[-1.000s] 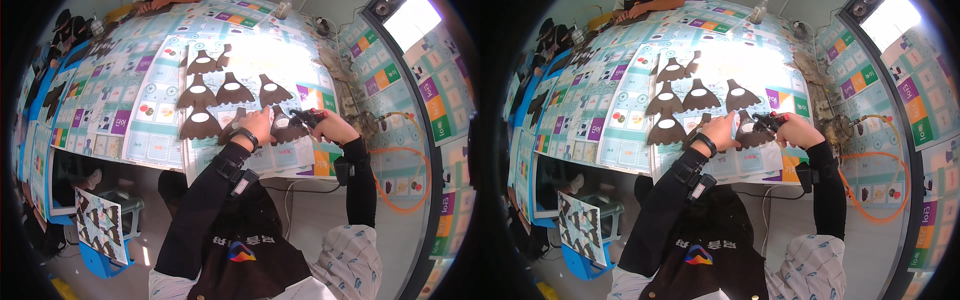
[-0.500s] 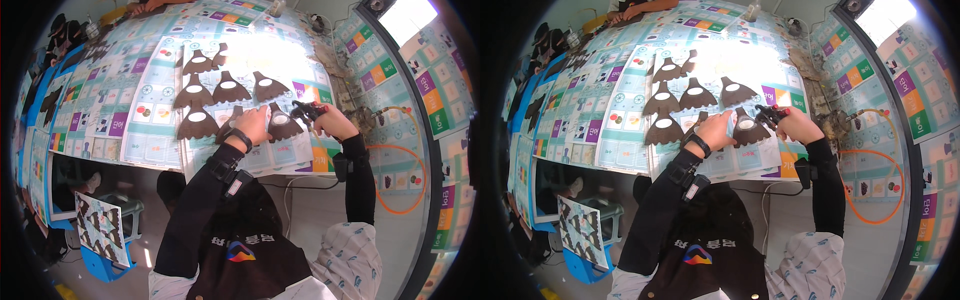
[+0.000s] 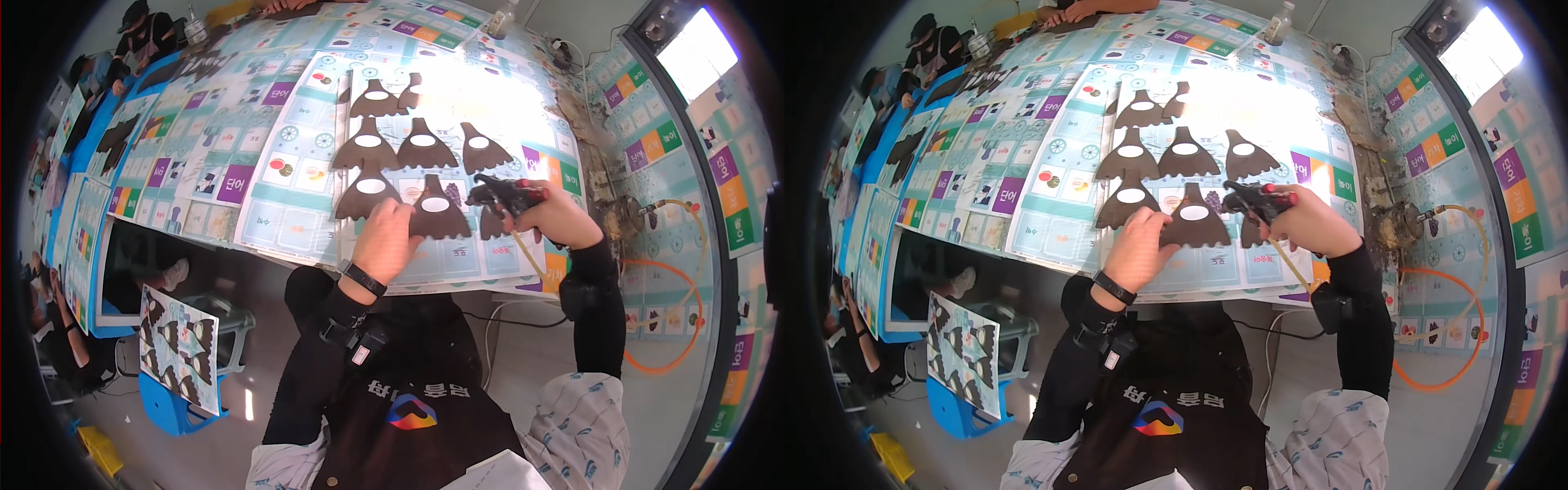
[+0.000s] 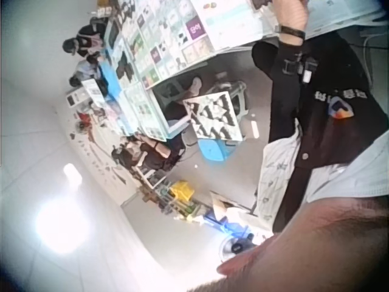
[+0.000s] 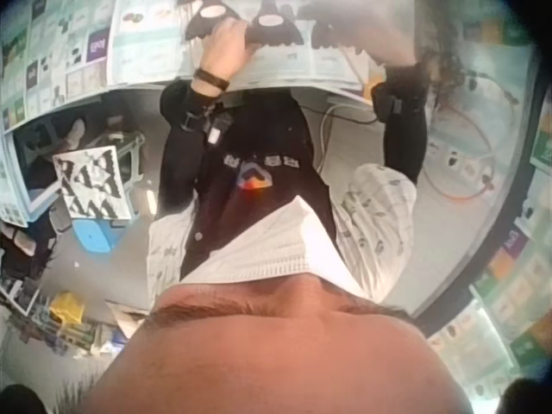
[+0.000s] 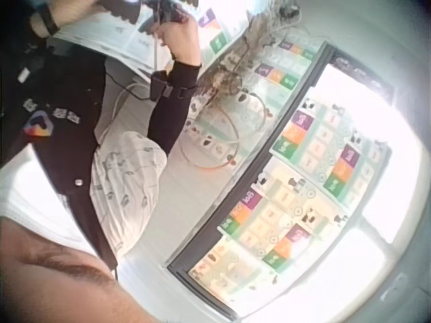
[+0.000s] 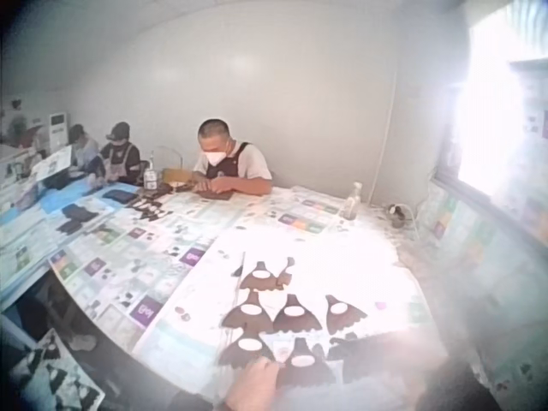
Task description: Using a heat or glue gun to assemble shoe components on a template sheet.
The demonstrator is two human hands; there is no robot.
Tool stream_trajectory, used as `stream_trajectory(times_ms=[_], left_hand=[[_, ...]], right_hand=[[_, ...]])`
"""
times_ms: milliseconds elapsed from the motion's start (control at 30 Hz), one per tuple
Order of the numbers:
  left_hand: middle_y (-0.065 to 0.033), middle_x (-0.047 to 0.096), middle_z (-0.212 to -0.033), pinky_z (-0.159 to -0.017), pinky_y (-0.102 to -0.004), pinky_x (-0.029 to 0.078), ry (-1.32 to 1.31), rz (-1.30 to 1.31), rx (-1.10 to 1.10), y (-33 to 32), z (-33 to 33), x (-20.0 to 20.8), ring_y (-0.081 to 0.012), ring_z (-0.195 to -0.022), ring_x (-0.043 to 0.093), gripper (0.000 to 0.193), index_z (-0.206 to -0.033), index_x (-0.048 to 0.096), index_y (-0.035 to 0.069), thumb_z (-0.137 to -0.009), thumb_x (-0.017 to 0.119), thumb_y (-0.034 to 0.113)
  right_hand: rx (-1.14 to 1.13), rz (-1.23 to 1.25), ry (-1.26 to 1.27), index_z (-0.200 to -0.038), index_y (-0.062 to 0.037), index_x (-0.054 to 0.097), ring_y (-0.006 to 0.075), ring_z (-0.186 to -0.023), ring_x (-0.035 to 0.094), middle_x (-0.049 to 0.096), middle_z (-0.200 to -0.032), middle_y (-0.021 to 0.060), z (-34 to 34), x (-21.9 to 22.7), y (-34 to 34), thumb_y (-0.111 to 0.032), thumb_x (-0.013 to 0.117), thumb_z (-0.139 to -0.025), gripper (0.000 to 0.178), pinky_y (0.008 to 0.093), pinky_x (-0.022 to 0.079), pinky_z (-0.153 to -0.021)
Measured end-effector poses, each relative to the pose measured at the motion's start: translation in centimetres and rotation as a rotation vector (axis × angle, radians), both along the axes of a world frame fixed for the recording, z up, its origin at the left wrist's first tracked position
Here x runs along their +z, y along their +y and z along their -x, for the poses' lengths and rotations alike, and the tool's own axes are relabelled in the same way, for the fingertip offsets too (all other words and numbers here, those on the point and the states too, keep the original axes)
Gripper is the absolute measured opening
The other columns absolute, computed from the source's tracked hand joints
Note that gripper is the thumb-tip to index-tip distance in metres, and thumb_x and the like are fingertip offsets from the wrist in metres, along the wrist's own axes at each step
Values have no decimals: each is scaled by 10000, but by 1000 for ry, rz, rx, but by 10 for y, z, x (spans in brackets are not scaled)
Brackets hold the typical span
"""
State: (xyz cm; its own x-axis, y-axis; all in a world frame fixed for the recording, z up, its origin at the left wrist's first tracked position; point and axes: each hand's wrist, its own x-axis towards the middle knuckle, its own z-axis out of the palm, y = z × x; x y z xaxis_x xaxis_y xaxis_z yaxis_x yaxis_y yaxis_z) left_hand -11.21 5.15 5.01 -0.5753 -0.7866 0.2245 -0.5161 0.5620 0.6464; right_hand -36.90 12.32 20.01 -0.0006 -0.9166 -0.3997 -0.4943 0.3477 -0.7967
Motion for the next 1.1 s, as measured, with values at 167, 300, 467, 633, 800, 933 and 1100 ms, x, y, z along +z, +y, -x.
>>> stream_trajectory(times_ms=[167,300,467,633,800,933,1100], left_hand=[[-45,558,-991,-840,-416,409,23,128,12,-8,-8,-6,-273,-995,536,439,-1089,626,108,-705,822,191],[-45,546,-986,-834,-430,393,68,95,23,-13,-9,-9,-278,-1019,524,461,-1076,620,113,-688,837,236],[-41,557,-996,-846,-430,397,23,38,30,-17,-8,-11,-271,-1026,531,516,-1117,599,125,-681,840,262],[-27,567,-985,-847,-414,400,-8,40,74,-18,-5,-10,-256,-1012,543,571,-1167,557,124,-687,835,262],[-26,563,-980,-848,-420,400,-13,35,69,-17,-5,-13,-254,-1025,543,596,-1170,545,114,-679,842,275],[-25,560,-977,-843,-419,401,-13,50,73,-17,-5,-13,-253,-1026,546,598,-1170,543,115,-678,845,271],[-25,560,-981,-834,-421,402,-24,43,70,-17,-5,-11,-253,-1016,553,592,-1167,543,116,-680,844,268]], right_hand=[[30,-61,92,-987,6,639,84,-553,525,660,-764,42,-22,-11,-25,48,546,-694,311,233,399,-462],[41,-60,103,-957,-3,626,102,-487,498,644,-731,61,-33,-13,-35,45,550,-687,284,244,371,-433],[25,-95,199,-886,-4,620,131,-426,501,606,-649,72,-44,-15,-46,18,593,-657,231,273,370,-406],[53,-63,289,-766,24,609,137,-421,517,569,-567,71,-53,-19,-53,-24,608,-626,147,294,386,-417],[74,-181,197,-839,-2,628,117,-412,482,564,-597,51,-50,-16,-47,15,617,-626,213,268,343,-398],[26,-153,181,-866,-15,634,98,-414,445,559,-615,32,-43,-17,-46,41,625,-611,261,253,308,-395],[67,-118,205,-795,12,613,112,-405,477,542,-554,50,-37,-21,-46,25,605,-621,175,271,338,-390]])
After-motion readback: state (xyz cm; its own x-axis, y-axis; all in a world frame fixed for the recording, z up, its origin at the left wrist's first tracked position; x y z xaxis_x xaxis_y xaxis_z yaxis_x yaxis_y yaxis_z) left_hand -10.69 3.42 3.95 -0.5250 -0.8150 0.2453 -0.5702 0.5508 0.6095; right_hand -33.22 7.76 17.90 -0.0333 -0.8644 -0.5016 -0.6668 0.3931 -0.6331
